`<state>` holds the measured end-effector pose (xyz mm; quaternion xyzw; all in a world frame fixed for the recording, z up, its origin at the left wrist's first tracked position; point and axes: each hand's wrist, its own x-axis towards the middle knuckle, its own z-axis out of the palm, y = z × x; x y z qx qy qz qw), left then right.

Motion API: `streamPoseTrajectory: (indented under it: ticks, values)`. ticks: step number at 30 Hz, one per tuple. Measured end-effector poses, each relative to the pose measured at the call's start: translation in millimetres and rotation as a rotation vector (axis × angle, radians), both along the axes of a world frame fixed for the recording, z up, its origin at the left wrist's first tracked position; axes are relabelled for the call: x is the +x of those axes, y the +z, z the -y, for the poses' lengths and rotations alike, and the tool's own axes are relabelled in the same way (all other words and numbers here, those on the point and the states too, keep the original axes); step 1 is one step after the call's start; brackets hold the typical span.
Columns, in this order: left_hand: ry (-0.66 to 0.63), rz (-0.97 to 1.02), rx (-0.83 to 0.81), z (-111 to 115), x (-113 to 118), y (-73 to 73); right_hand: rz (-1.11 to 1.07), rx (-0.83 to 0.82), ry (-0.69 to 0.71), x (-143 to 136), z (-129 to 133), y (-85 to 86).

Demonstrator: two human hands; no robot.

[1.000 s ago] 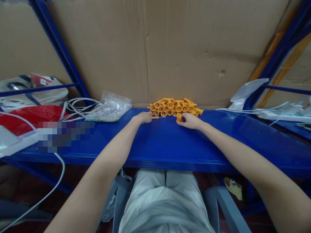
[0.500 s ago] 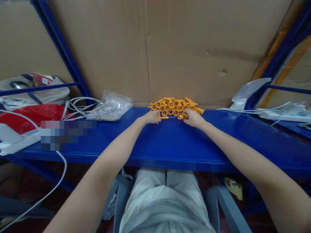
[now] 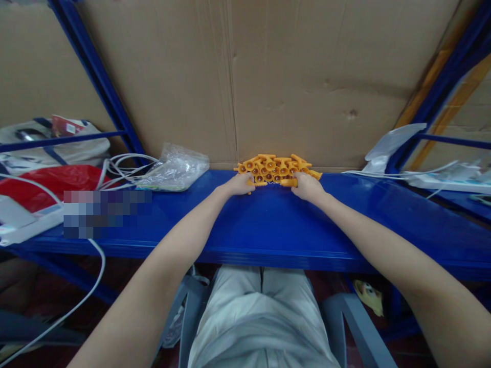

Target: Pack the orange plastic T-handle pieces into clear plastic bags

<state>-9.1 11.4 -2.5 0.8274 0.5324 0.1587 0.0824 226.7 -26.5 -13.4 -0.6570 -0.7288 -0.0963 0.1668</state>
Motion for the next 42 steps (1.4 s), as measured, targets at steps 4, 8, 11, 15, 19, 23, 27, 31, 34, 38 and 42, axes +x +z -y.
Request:
streamPoseTrajectory:
  ticks: [4,8,11,15,19,23,27,31,34,38,42]
  values:
    - [-0.064,0.045,0.056,-2,0,-1.3,-0.082,0.015,0.096,0,-5,-5.0]
    - [-0.131,0.093,0.123,-4,1,-2.8,-0.189,0.095,0.316,-1,-9,-9.7]
    - [-0.138,0.115,0.158,-5,1,-4.6,-0.259,0.137,0.408,3,-12,-11.8]
    - [-0.126,0.128,0.175,-7,2,-7.8,-0.358,0.143,0.459,10,-19,-14.6]
    - [-0.139,0.113,0.202,-8,2,-9.8,-0.471,0.079,0.456,13,-26,-17.3]
    - [-0.113,0.052,0.223,-7,2,-9.0,-0.569,-0.036,0.508,16,-28,-15.5]
    - [-0.065,-0.002,0.273,-3,3,-7.4,-0.71,-0.117,0.499,17,-24,-10.2]
    - [-0.038,-0.045,0.287,2,5,-7.6,-0.839,-0.265,0.471,15,-18,-5.9]
    - [-0.031,-0.042,0.294,4,7,-8.3,-0.872,-0.314,0.464,16,-14,-3.4]
    - [-0.018,-0.055,0.314,5,7,-7.8,-0.852,-0.334,0.434,17,-10,0.2]
    - [-0.013,-0.096,0.326,6,7,-6.7,-0.93,-0.403,0.376,16,-7,2.4]
